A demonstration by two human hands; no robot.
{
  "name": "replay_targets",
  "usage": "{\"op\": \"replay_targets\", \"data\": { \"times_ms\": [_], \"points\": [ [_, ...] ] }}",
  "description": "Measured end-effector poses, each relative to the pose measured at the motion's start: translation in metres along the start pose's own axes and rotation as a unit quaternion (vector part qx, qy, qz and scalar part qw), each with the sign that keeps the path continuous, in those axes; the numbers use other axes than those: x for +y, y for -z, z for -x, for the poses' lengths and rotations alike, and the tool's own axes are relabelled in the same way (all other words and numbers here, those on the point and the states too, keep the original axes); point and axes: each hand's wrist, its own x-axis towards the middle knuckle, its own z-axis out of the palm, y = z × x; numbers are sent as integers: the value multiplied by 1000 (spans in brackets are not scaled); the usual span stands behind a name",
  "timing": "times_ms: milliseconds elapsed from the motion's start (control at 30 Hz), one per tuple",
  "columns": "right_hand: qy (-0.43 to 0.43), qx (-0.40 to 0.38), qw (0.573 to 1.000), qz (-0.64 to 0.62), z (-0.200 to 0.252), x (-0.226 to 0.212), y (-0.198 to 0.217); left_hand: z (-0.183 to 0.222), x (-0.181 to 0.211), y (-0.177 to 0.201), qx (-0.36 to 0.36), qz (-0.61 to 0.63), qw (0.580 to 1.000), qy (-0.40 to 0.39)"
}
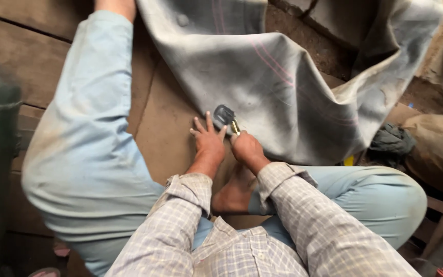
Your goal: Repairing a puncture on a large tire inner tube by applying and pressing a patch.
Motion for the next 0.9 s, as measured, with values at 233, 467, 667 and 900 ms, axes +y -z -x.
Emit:
{"op": "replay_targets", "data": {
  "times_ms": [233, 467, 667, 900],
  "points": [
    [85, 21, 996, 23, -38, 16, 9, -33, -4, -37, 135, 72, 988, 14],
    [37, -21, 997, -70, -4, 46, 26, -31, -36, -14, 399, 215, 891, -20],
    [70, 1, 931, -357, 8, 26, 16, -21, -27, 2, 419, 211, 883, -14],
    [-60, -150, 860, -485, 20, 9, -4, -22, -24, 7, 375, 220, 900, 18]
  ]
}}
